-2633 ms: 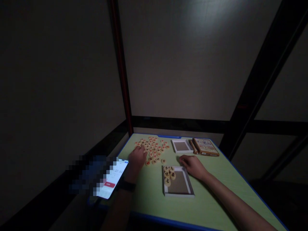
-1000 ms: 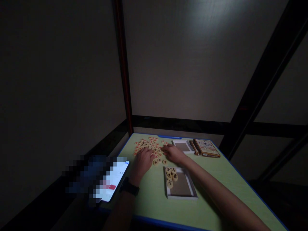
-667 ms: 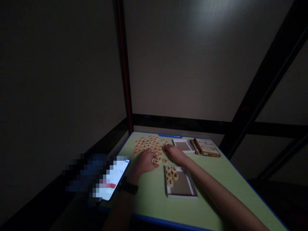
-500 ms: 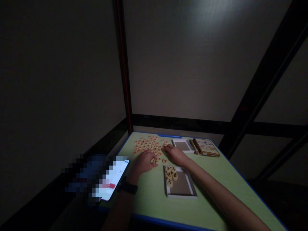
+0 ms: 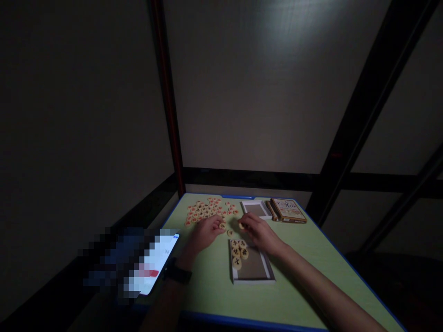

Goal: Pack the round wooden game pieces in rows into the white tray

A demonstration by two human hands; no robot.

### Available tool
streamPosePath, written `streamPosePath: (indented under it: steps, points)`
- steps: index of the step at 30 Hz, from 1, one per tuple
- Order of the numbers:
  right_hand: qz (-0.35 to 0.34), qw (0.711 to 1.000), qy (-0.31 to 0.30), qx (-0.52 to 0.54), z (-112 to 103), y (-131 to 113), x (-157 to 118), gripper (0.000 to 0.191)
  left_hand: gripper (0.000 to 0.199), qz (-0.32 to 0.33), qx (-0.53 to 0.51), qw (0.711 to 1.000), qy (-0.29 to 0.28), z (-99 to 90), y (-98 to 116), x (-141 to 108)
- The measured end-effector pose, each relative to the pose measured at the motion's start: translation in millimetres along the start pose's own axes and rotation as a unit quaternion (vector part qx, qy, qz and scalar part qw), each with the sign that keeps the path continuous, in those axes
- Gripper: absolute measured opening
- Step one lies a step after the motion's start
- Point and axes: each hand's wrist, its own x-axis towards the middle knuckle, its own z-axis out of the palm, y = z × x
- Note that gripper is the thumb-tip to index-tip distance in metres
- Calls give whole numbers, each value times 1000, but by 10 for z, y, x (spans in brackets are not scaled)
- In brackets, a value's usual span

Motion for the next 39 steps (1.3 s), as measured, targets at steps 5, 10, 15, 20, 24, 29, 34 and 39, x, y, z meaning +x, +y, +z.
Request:
streamPosePath:
  steps: [5,10,15,20,24,29,34,39]
  points:
    - [-5,1000,24,15,101,-64,-48,18,30,36,-117,993,6,146,-76,43]
    - [7,999,51,14,140,-61,-57,13,31,3,-236,971,-32,214,-81,70]
    - [-5,999,53,1,151,-85,-48,13,50,-18,-320,941,-112,161,36,14]
    - [-16,998,42,-33,199,-152,-36,19,60,-18,-358,921,-152,127,113,-60]
    - [-4,997,35,-68,211,-194,-42,21,66,-20,-391,904,-172,137,103,-72]
    - [-20,995,39,-92,198,-198,-33,24,72,-10,-407,892,-198,132,67,-84]
    - [-3,998,15,-61,-46,-316,-34,25,63,-3,-337,931,-142,111,-2,-25]
    - [5,992,-99,-80,-222,-615,-297,19,33,-4,-141,990,-14,168,2,52]
